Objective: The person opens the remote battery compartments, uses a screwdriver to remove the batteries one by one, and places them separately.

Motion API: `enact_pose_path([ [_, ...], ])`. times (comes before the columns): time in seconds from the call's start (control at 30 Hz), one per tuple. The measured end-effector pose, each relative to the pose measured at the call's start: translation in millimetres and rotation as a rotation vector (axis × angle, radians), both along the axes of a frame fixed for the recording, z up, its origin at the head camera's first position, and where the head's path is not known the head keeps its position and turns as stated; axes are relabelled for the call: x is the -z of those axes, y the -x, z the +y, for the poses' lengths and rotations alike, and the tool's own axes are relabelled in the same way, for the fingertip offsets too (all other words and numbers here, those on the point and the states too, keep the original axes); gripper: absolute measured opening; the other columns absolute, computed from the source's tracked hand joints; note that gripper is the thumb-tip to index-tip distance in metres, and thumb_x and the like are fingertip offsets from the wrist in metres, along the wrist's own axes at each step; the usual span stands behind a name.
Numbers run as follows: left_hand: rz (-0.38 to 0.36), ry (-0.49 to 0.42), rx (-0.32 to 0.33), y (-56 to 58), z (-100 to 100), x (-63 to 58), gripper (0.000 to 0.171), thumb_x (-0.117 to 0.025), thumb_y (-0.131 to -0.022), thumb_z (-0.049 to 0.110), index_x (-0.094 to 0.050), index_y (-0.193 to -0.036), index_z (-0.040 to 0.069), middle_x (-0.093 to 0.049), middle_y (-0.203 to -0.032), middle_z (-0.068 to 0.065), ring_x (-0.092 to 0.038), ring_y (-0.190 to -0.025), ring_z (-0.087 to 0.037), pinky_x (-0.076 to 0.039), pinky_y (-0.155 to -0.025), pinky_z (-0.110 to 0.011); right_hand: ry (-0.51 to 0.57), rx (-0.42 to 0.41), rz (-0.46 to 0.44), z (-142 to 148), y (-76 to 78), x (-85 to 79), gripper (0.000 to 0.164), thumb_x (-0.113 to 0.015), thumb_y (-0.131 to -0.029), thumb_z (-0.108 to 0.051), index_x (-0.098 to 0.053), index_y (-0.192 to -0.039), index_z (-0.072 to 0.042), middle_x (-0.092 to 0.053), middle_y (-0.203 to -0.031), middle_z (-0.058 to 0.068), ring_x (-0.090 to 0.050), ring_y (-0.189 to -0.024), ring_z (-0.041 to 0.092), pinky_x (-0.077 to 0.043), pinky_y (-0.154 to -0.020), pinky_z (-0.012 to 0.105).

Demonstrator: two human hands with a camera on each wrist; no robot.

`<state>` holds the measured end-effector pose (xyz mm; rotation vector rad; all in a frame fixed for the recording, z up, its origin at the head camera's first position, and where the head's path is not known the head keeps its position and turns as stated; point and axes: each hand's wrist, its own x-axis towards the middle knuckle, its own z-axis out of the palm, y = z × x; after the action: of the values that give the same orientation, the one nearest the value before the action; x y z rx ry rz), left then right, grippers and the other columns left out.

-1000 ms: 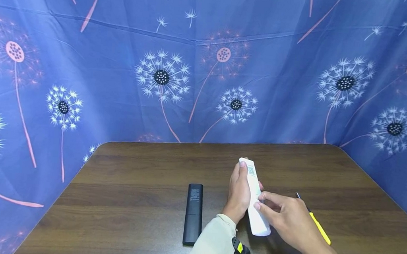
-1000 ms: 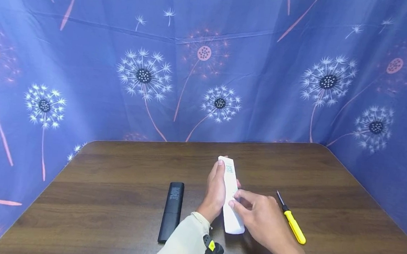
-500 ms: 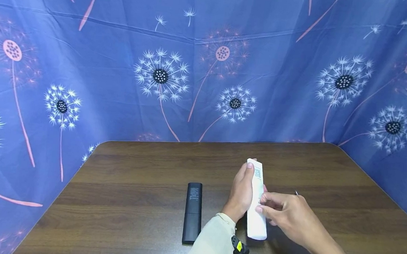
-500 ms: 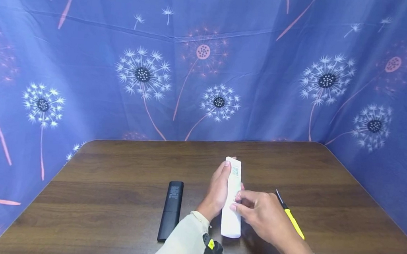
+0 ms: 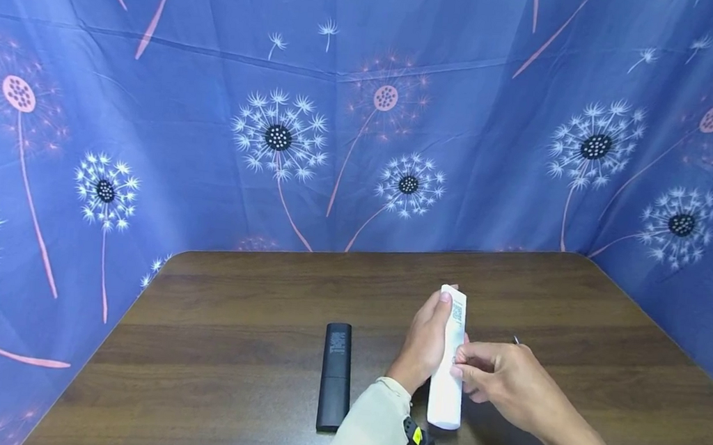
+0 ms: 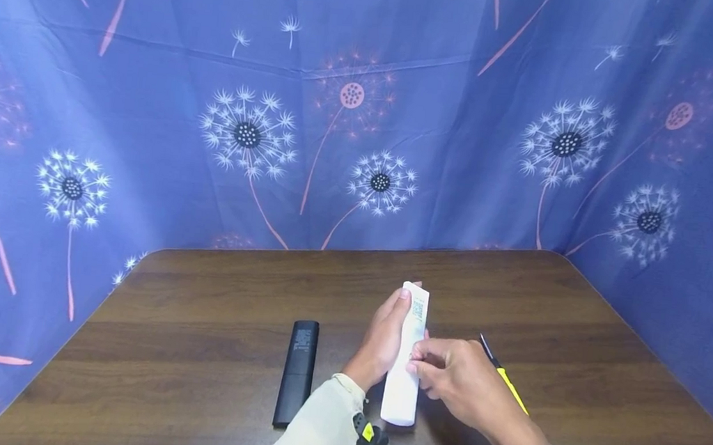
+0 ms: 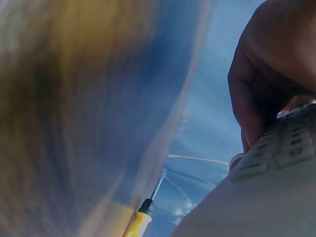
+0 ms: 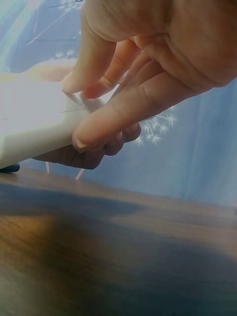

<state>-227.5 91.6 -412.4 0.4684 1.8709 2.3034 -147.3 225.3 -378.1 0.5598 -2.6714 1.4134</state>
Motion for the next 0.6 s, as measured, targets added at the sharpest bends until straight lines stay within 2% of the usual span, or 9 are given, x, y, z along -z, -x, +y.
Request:
enact_pose_path([
  [0.13, 0.011, 0.017, 0.006, 0.2, -0.5, 1.7, 0.038, -0.036, -0.108, 0.046, -0.056, -0.137, 0.033, -0.06, -0.077, -0.008, -0.061, -0.062, -0.017, -0.052, -0.056, -0.027, 0.047, -0.019, -0.055, 1.1, 0.7, 1.8, 0.007, -0.068, -0.096, -0.012, -0.07, -0.093, -0.006, -0.068, -0.076, 0.004, -0.069, -0.065, 0.018, -0.06, -0.058, 0.032],
  [0.27, 0.017, 0.024, 0.018, 0.5, -0.8, 2.2, 0.039, -0.036, -0.108, 0.047, -0.056, -0.138, 0.033, -0.061, -0.078, -0.007, -0.062, -0.064, -0.016, -0.051, -0.058, -0.026, 0.048, -0.025, -0.052, 2.8, 0.4, 2.1, 0.007, -0.067, -0.097, -0.012, -0.069, -0.094, -0.006, -0.069, -0.079, 0.003, -0.069, -0.066, 0.018, -0.06, -0.058, 0.033],
  [0.5, 0.043, 0.019, 0.01, 1.3, -1.1, 0.8, 0.043, -0.033, -0.108, 0.046, -0.051, -0.143, 0.027, -0.06, -0.078, -0.007, -0.06, -0.064, -0.014, -0.051, -0.058, -0.025, -0.041, -0.021, 0.122, 2.0, -0.9, 0.8, 0.009, -0.07, -0.095, -0.016, -0.065, -0.092, -0.01, -0.069, -0.075, -0.008, -0.066, -0.061, 0.011, -0.056, -0.053, 0.029],
  [0.6, 0.043, -0.001, -0.006, 2.5, -0.7, 0.4, 0.043, -0.034, -0.109, 0.044, -0.051, -0.143, 0.025, -0.059, -0.076, -0.008, -0.059, -0.062, -0.014, -0.05, -0.055, -0.025, -0.08, 0.028, 0.194, -1.2, -0.9, 1.6, 0.01, -0.074, -0.093, -0.016, -0.065, -0.09, -0.014, -0.068, -0.074, -0.012, -0.064, -0.061, 0.007, -0.054, -0.053, 0.026],
])
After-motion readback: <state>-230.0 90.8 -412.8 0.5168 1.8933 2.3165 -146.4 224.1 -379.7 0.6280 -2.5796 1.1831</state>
